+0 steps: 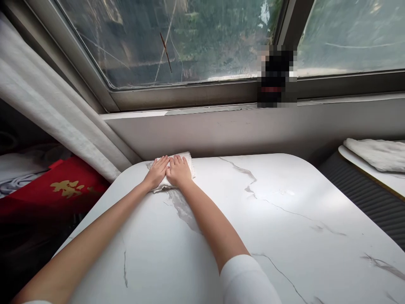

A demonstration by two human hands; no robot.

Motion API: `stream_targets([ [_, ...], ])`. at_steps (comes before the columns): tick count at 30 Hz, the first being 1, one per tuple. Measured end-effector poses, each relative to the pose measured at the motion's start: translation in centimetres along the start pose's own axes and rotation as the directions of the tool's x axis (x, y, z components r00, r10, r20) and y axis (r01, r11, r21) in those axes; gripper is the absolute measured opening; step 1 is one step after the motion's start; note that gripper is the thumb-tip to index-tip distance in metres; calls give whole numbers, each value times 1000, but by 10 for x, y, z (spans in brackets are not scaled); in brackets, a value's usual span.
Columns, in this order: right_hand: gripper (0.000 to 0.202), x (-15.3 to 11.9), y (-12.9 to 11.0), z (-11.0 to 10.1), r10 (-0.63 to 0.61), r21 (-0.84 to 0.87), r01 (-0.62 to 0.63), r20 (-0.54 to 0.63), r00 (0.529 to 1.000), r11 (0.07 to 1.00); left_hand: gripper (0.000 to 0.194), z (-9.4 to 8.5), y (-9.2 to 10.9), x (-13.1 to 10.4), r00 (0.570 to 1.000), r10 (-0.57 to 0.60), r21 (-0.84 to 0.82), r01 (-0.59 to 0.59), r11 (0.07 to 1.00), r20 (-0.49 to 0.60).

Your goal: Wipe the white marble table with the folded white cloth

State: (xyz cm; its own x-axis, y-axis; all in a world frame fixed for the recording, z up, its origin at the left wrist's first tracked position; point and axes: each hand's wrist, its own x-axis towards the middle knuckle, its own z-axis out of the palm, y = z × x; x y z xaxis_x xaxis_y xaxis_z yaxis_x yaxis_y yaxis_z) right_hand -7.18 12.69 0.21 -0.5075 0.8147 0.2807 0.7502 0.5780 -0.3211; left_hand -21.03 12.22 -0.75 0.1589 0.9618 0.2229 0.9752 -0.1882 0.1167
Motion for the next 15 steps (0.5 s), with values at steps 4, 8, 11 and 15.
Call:
stream_targets([
  [4,54,-6,-1,-3,3,-5,-3,23,1000,1000,49,2,2,-4,1000,17,35,-16,999,-25],
  [8,53,-27,-11,-8,-2,-6,3,25,1000,1000,49,-2,9,-27,999,37,50,-35,998,-38],
  [11,55,-57,-26,-12,-26,34,25,22,999,999,51,-8,18,-61,997,67,38,-65,997,-49],
  [15,57,-106,-57,-20,-36,156,25,68,997,987,53,-23,27,-119,994,105,-29,-106,994,-35],
])
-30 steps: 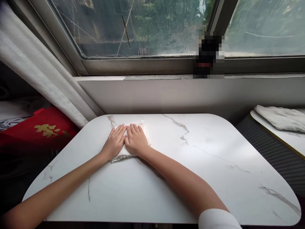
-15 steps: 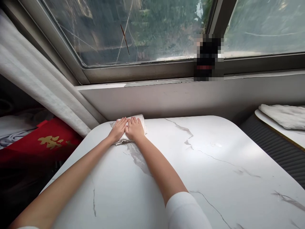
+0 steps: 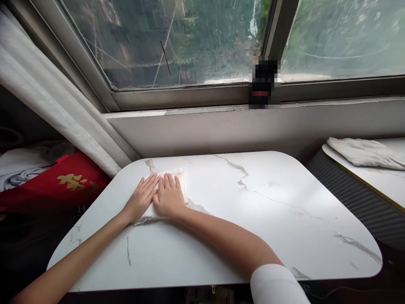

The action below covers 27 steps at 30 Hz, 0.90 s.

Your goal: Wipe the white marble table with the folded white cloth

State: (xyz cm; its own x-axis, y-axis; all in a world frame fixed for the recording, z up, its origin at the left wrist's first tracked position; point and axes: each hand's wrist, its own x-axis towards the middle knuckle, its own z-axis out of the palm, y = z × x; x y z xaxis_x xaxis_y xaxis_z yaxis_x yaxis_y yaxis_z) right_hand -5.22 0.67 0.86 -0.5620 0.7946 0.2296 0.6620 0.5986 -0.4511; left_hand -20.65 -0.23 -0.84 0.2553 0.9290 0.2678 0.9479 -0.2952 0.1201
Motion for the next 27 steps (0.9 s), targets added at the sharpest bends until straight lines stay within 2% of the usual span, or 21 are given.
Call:
stream_targets([
  [7,70,-61,-58,-8,-41,283,-27,230,972,959,50,-31,9,-85,997,65,-29,-64,998,40],
  [14,80,-83,-96,-2,-146,453,-10,308,940,891,55,-48,-1,-142,995,74,19,-75,997,61],
  [18,77,-81,-108,4,-194,507,1,328,924,862,58,-55,-13,-158,995,76,15,-77,997,57],
  [22,78,-72,-111,6,-234,495,17,381,894,869,58,-58,-26,-162,994,73,-5,-73,997,81],
  [24,78,-61,-111,7,-229,498,-1,401,887,867,57,-57,-35,-161,995,69,-7,-69,998,77],
  [27,74,-33,-109,16,-196,491,-17,379,904,871,55,-53,-57,-150,998,48,5,-48,999,43],
])
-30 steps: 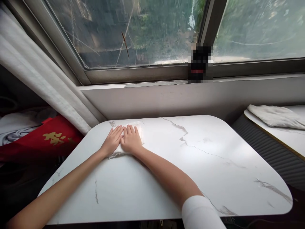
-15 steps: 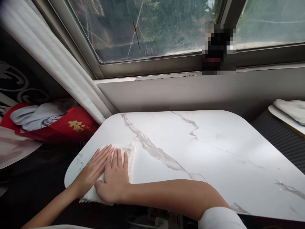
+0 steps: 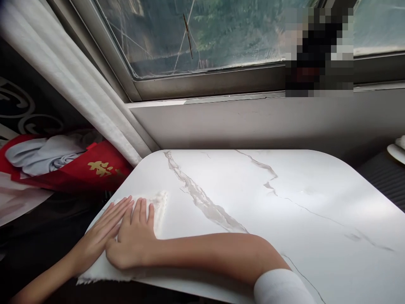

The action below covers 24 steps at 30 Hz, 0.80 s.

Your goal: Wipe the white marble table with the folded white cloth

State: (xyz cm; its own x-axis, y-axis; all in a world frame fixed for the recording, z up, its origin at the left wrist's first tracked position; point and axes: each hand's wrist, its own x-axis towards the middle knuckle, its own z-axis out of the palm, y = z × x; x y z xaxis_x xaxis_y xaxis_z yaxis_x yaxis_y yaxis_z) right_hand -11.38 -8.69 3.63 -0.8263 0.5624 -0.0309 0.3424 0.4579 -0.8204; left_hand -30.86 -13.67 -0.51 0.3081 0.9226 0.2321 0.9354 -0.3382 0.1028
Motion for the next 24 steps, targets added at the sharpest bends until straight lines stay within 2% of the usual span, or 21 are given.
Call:
stream_targets([
  [4,64,56,15,-7,-15,-119,-5,-163,986,993,50,9,-45,34,999,-47,9,47,999,-22],
  [10,60,134,50,-30,-44,-289,-75,-384,922,954,55,26,-112,120,996,-86,-49,86,995,10],
  [13,60,162,67,-48,-46,-347,-120,-434,900,930,59,33,-134,162,996,-88,-77,90,993,28],
  [15,61,176,75,-60,-48,-381,-131,-427,903,915,62,37,-144,182,995,-97,-83,99,992,33],
  [19,62,188,84,-73,-46,-440,-125,-357,933,889,65,46,-160,198,994,-106,-88,106,990,12],
  [24,61,181,85,-71,-72,-466,-112,-358,931,878,59,51,-161,192,997,-66,-67,63,996,-39],
])
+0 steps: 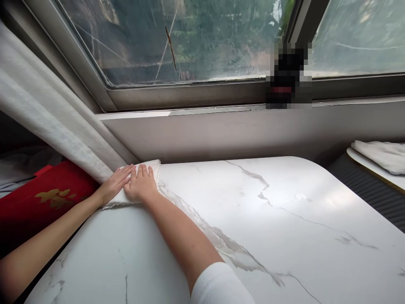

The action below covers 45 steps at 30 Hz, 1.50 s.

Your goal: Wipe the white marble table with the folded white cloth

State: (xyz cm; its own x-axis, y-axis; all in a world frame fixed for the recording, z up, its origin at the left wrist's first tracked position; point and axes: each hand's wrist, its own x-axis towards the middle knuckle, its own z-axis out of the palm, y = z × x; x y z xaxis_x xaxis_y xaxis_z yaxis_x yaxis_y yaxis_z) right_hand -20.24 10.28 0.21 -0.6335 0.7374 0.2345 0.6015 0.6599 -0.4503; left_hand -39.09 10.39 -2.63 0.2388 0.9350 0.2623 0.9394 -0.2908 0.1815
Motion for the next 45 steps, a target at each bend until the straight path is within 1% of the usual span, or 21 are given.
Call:
stream_targets([
  [3,61,-12,-4,-1,-9,4,9,-4,1000,1000,56,-3,11,-10,1000,16,12,-16,1000,-6],
  [6,61,-31,-11,-2,-37,7,37,9,999,999,56,-8,28,-30,1000,13,1,-13,1000,-12],
  [8,61,-47,-17,-3,-68,13,68,20,998,998,56,-11,40,-50,1000,4,-2,-4,1000,-15],
  [11,61,-78,-32,-6,-112,32,111,36,993,993,54,-16,60,-85,999,11,15,-11,1000,-31],
  [15,62,-126,-55,-12,-146,70,140,78,986,988,52,-26,91,-132,997,67,79,-65,995,-30],
  [19,65,-170,-76,-21,-171,145,153,122,978,978,54,-39,124,-169,993,121,135,-121,983,6],
  [23,71,-199,-86,-33,-177,245,132,175,968,960,55,-47,152,-190,990,135,140,-138,981,28],
  [27,78,-210,-86,-42,-127,334,37,252,959,942,53,-47,174,-194,994,73,120,-82,989,77],
  [29,78,-208,-83,-44,-91,351,-10,270,959,936,53,-46,180,-189,995,17,110,-28,994,99],
  [31,73,-199,-77,-43,-44,332,-45,254,966,942,53,-42,183,-179,994,-27,103,16,995,107],
  [34,63,-174,-60,-40,17,237,-63,192,981,969,54,-34,180,-152,993,-66,104,56,993,94],
  [36,59,-152,-43,-37,35,151,-56,139,990,987,54,-26,173,-126,992,-97,113,88,990,78],
  [39,57,-116,-10,-36,43,31,-45,46,998,999,52,-11,160,-76,988,-143,122,135,983,60],
  [42,56,-83,25,-39,72,-59,-73,-25,997,996,51,1,150,-21,988,-144,124,136,983,63],
  [45,54,-56,56,-45,112,-112,-120,-77,991,987,50,10,146,27,987,-142,123,132,984,76],
])
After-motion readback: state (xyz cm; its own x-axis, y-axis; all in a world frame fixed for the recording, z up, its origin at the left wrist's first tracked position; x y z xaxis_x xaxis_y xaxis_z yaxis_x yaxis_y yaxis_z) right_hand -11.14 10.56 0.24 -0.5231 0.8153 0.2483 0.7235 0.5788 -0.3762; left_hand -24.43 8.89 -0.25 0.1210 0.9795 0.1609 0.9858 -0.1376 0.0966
